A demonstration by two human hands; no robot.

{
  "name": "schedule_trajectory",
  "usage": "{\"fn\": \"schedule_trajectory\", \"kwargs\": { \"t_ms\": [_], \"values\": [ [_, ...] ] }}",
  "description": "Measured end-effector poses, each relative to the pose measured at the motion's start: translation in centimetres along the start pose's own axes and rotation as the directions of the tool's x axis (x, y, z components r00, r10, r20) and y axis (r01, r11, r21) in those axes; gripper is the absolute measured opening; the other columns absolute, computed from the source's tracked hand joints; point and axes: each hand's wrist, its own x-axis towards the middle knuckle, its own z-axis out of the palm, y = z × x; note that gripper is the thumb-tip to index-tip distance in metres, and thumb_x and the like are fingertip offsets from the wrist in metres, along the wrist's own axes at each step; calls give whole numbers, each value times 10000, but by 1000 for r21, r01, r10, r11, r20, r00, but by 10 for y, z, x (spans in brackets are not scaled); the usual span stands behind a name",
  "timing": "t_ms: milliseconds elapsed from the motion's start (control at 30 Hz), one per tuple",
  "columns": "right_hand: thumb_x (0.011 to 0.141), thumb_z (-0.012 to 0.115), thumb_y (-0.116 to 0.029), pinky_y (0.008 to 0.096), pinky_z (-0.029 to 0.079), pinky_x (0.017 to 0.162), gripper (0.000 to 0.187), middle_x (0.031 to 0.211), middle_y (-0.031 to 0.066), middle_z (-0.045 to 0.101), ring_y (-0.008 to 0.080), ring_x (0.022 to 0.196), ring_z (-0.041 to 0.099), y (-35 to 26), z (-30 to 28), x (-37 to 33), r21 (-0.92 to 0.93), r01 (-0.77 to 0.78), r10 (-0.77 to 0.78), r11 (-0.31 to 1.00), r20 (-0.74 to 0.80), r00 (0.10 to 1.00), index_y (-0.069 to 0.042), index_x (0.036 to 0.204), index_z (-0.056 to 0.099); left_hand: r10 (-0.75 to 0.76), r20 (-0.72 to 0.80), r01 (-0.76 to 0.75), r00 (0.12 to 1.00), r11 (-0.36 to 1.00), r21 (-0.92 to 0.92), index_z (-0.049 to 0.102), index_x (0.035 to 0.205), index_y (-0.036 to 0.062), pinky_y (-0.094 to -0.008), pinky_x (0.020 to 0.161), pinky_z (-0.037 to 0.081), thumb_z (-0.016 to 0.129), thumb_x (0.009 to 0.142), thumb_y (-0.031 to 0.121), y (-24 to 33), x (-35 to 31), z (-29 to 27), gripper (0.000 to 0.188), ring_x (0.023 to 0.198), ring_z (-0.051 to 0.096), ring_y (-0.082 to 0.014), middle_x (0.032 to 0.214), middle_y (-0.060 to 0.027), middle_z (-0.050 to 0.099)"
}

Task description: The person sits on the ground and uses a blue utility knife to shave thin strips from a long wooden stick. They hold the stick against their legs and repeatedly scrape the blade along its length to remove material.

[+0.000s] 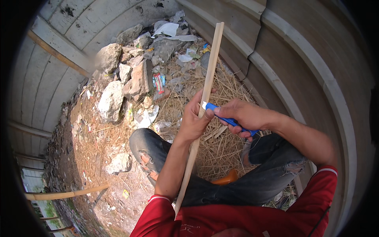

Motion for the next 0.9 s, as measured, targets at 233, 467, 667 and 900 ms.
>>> {"fn": "schedule_trajectory", "kwargs": {
  "t_ms": [233, 467, 667, 900],
  "values": [
    [1101, 475, -455, 272, 392, 319, 435, 564, -28, 449, 70, 375, 429, -8, -11, -5, 126, -59, 40, 990, 150, 988, -93, 864, 518, -9, 120, 23, 993, 994, -111, 423, 1523, 12, -170, 577, 343, 821, 905, 454, 6, -2, -5, 857, 689, 510, 6, 849, 63, 606],
    [1101, 480, -456, 267, 394, 318, 433, 563, -29, 453, 67, 381, 438, -12, -11, -5, 123, -113, 98, 986, 122, 988, -94, 867, 521, 73, 39, -72, 997, 997, -33, 512, 1370, 34, -184, 573, 349, 795, 936, 443, -2, -1, 2, 660, 678, 475, -3, 905, 50, 587],
    [1104, 483, -438, 272, 396, 336, 440, 569, -17, 470, 77, 392, 449, -6, 1, -6, 66, -31, 35, 997, -55, 998, -85, 847, 528, 24, 47, -22, 999, 999, -42, 545, 1079, 73, -192, 565, 338, 774, 948, 462, -13, 1, -3, 470, 662, 450, 0, 805, 81, 537],
    [1113, 482, -434, 266, 421, 366, 475, 592, 8, 515, 96, 410, 500, -4, 0, -4, -230, 11, -52, 973, -171, 984, -32, 875, 566, -52, 31, 51, 998, 998, 36, 557, 1017, 84, -218, 493, 279, 664, 1007, 515, -18, -4, 0, 444, 559, 390, -23, 686, 79, 473]
  ]
}}
